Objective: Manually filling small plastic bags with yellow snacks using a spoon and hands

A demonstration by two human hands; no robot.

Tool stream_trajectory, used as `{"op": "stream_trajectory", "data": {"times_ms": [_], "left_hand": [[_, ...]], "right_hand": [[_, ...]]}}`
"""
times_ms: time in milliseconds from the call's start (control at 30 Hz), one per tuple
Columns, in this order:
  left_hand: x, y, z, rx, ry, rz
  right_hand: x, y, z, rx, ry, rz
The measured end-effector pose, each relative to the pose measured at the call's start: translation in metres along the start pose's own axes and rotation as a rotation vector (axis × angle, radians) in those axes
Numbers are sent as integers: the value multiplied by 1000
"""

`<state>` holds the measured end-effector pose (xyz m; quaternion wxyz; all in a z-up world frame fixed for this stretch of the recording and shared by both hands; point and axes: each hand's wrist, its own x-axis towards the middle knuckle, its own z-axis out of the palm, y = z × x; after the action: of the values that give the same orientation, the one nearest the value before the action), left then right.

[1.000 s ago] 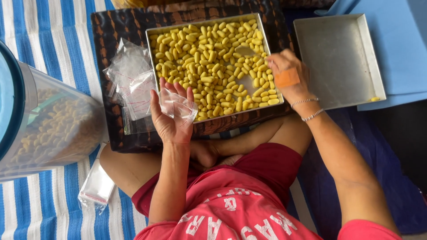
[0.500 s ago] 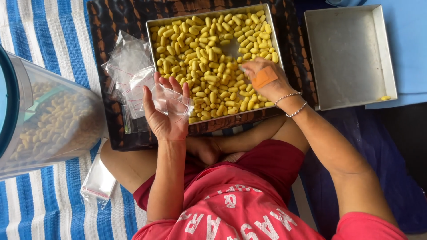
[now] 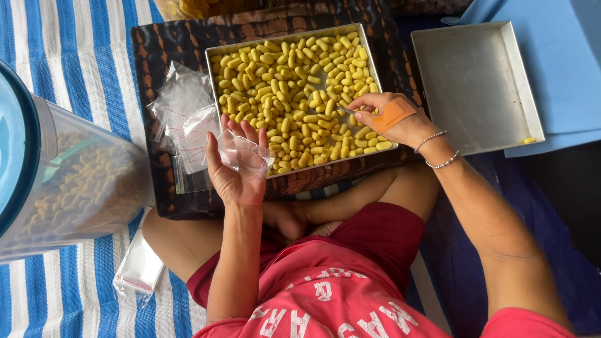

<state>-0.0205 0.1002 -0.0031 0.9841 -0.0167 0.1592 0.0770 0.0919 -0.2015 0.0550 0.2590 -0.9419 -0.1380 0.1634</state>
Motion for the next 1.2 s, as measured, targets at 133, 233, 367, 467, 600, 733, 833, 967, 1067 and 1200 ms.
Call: {"op": "stream_trajectory", "data": {"times_ms": [133,233,367,467,600,733,833,967,1067,1200], "left_hand": [[2,-11,-2,4,-7,6],[11,-25,4,22,-4,16],[40,-45,2,85,11,37],[45,-60,21,77,-54,15],[60,-79,30,100,9,48],[74,-91,24,92,-34,18],[73,-98,28,105,-44,21],[73,-112,29,187,-68,91],[69,-123,21,77,-75,22],[70,-133,19,-43,-141,22]], "right_hand": [[-10,5,-11,-12,37,-21],[-14,9,-19,-12,56,-59],[-26,-11,-45,-10,70,-120],[-41,-31,-69,-100,63,-196],[-57,-62,-90,-62,29,-215],[-61,-84,-96,-165,-102,-112],[-49,-78,-87,-205,-155,-145],[-33,-75,-68,-212,-167,-241],[-20,-84,-55,-298,-168,-215],[-11,-105,-55,-49,-285,-111]]}}
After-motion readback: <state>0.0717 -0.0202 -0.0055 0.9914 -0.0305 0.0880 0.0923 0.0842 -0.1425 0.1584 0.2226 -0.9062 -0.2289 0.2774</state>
